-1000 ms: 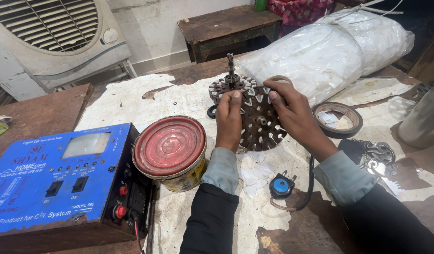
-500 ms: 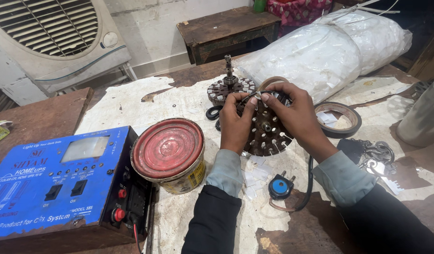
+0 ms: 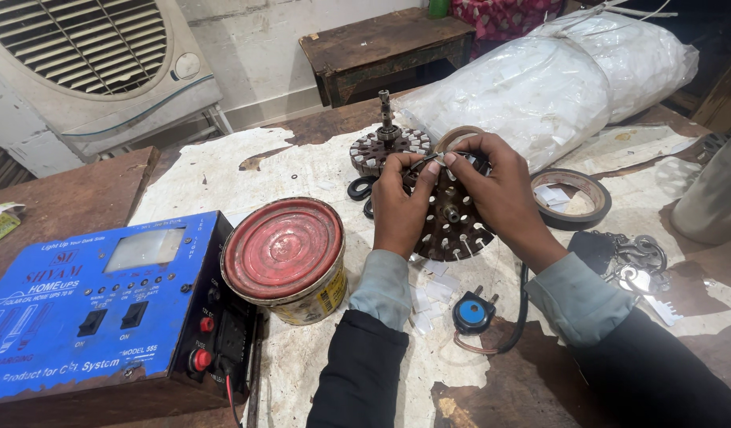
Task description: The person sits at a workbench and assembles a perforated circular metal disc onto a small motor-like shaft assembly, fitting small metal pieces into the disc's slots and pressing them into place by hand. They briefly move a steel cup aside and continue fitting components around the disc.
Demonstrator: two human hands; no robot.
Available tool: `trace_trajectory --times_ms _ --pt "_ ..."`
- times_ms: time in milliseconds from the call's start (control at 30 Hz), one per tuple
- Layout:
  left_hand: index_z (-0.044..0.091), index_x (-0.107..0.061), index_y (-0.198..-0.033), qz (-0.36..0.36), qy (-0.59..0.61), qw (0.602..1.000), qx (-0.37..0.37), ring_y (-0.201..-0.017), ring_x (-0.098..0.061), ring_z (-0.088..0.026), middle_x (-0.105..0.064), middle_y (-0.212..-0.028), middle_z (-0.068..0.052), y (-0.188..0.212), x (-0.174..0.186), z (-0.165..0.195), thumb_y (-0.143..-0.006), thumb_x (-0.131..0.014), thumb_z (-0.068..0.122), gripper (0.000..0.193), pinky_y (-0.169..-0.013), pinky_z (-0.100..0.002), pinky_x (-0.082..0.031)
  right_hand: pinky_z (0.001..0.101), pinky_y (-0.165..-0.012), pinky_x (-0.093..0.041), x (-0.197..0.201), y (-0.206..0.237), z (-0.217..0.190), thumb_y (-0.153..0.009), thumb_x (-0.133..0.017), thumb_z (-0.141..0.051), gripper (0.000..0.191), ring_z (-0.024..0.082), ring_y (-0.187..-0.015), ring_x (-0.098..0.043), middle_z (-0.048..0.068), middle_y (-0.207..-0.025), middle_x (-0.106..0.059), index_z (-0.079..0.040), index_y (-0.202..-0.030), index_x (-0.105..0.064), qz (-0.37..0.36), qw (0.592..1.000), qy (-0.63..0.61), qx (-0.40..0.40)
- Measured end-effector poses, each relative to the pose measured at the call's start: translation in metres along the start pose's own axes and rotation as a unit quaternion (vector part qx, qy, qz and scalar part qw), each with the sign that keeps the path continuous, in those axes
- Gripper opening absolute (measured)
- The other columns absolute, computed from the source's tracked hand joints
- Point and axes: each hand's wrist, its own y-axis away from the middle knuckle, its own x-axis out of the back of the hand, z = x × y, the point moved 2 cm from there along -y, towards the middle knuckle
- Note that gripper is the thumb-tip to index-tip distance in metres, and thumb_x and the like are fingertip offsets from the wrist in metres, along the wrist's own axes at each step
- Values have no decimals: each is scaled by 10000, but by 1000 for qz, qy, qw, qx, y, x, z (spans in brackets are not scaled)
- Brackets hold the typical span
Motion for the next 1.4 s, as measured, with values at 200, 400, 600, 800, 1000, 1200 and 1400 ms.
trace_trajectory --times_ms 200,400,600,800,1000,1200,1400 --pt "-2 -655 -1048 5 34 998 -50 -814 -691 -145 -747 -911 -99 -1 0 -1 -969 -703 216 236 -740 -295 -560 317 -770 -522 -1 0 -2 -939 -747 -224 273 166 -864 -667 107 -974 -717 6 -1074 -693 26 997 65 43" --pt "11 -662 -1016 15 8 999 -37 -788 -717 -173 -761 -876 -106 -1 0 1 -957 -725 266 269 -730 -313 -563 333 -722 -521 -3 2 -3 -928 -747 -235 280 191 -804 -659 119 -945 -709 -1 -1074 -698 26 997 77 6" --pt "25 -675 -1007 19 -32 999 -22 -772 -737 -194 -769 -866 -107 -2 0 4 -923 -741 312 306 -727 -330 -562 310 -732 -519 -3 1 3 -948 -736 -216 272 146 -822 -644 101 -957 -703 10 -1092 -687 26 997 66 36" --pt "18 -674 -1007 16 -31 999 -26 -787 -733 -200 -770 -873 -126 -3 -1 3 -925 -741 318 318 -741 -338 -555 290 -725 -511 -2 1 7 -958 -722 -215 276 114 -818 -609 77 -937 -690 18 -1098 -675 15 999 43 22" --pt "46 -707 -1154 -12 46 998 -37 -890 -722 -164 -779 -959 -105 -4 0 7 -1048 -567 359 358 -800 -310 -556 276 -724 -492 -2 3 3 -1028 -645 -224 247 103 -819 -590 61 -907 -673 16 -1083 -669 13 1000 8 11" --pt "67 -747 -1121 -22 5 999 -36 -897 -738 -169 -790 -961 -90 -4 2 13 -1039 -582 356 344 -815 -305 -557 278 -715 -480 -3 3 1 -1076 -598 -235 268 101 -806 -575 56 -882 -665 27 -1078 -656 21 999 6 24" --pt "76 -777 -1116 -49 -3 999 7 -877 -747 -150 -797 -924 -77 -9 3 11 -995 -629 310 302 -812 -294 -563 276 -694 -468 -3 3 -4 -1093 -584 -274 309 90 -787 -556 47 -850 -653 22 -1055 -663 15 1000 -3 -2"
